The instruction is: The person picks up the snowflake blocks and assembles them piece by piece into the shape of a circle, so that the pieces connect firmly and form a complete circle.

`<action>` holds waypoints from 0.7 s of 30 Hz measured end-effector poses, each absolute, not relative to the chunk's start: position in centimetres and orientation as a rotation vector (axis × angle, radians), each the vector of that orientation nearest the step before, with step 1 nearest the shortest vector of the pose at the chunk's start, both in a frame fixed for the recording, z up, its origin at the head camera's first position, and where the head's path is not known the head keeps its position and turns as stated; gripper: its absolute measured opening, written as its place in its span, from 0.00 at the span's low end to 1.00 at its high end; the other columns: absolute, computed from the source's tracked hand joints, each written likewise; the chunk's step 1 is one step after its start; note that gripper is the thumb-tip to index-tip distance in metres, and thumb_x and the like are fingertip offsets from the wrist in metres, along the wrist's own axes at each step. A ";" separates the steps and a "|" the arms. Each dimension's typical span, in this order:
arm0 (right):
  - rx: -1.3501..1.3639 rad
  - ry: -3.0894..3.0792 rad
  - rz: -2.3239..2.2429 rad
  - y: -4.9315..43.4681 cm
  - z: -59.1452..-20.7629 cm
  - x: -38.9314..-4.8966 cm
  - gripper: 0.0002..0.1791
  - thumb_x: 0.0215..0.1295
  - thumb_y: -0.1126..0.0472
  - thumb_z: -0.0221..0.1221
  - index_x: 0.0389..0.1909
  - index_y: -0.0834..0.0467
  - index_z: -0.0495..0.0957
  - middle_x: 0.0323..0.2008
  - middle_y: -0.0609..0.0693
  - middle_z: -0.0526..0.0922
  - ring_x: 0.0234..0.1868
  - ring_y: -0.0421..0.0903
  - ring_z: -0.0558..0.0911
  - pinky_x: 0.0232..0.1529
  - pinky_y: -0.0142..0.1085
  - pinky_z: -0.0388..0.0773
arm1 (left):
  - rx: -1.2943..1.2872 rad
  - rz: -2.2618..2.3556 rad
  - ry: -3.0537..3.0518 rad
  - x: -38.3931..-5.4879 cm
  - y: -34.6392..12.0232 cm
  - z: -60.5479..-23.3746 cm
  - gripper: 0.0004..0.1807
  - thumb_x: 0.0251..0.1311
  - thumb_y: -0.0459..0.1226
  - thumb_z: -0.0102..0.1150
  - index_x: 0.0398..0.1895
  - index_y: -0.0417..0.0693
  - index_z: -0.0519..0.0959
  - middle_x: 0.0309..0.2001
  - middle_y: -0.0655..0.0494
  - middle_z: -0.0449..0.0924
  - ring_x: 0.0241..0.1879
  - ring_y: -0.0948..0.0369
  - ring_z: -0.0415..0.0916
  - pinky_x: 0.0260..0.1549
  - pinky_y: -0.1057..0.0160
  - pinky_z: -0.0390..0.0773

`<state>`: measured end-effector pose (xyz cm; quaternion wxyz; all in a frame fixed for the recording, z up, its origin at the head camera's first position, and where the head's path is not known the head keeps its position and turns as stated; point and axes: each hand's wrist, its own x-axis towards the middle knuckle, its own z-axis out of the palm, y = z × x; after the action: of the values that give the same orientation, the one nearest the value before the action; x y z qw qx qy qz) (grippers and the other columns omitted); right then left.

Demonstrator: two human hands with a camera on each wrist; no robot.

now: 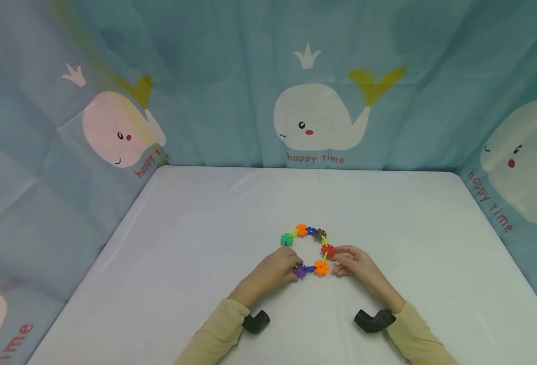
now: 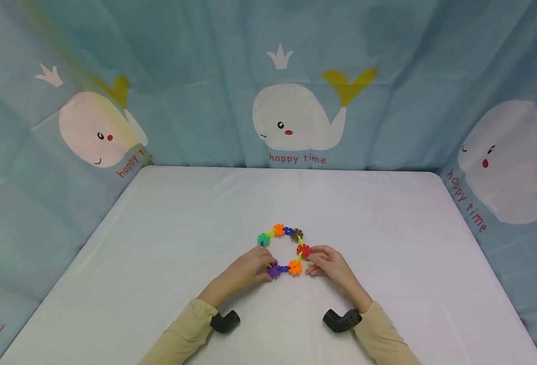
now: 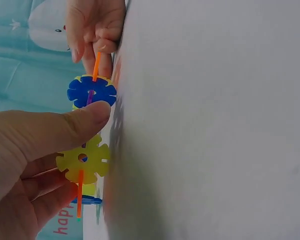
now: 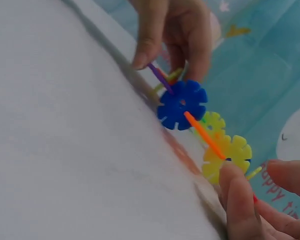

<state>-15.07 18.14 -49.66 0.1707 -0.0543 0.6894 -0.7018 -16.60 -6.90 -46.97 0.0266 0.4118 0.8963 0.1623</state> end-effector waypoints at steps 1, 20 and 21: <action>-0.172 1.968 -1.981 18.1 -49.7 -15.1 0.25 0.66 0.62 0.50 0.55 0.77 0.56 0.43 0.66 0.75 0.31 0.47 0.80 0.33 0.35 0.76 | 1.280 0.482 2.771 -16.8 -7.0 -47.0 0.18 0.49 0.41 0.64 0.43 0.43 0.78 0.40 0.56 0.75 0.42 0.62 0.68 0.43 0.70 0.67; -0.302 2.745 -1.642 21.6 -45.6 -17.3 0.28 0.64 0.57 0.53 0.59 0.69 0.59 0.55 0.66 0.66 0.54 0.59 0.66 0.48 0.53 0.65 | 1.109 0.551 2.935 -19.4 -11.3 -43.8 0.50 0.43 0.58 0.63 0.68 0.48 0.53 0.67 0.51 0.49 0.65 0.52 0.42 0.58 0.46 0.44; -0.349 2.869 -1.496 22.2 -45.2 -17.5 0.31 0.63 0.54 0.54 0.62 0.66 0.57 0.59 0.66 0.61 0.59 0.61 0.59 0.51 0.58 0.59 | 1.086 0.511 2.979 -19.7 -12.1 -43.5 0.53 0.42 0.60 0.62 0.69 0.49 0.50 0.68 0.52 0.43 0.66 0.52 0.37 0.57 0.44 0.40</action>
<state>-17.49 22.16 -45.24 -0.0566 -0.1071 0.8801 -0.4590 -19.72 -12.06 -43.49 -0.0351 0.3379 0.9270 0.1589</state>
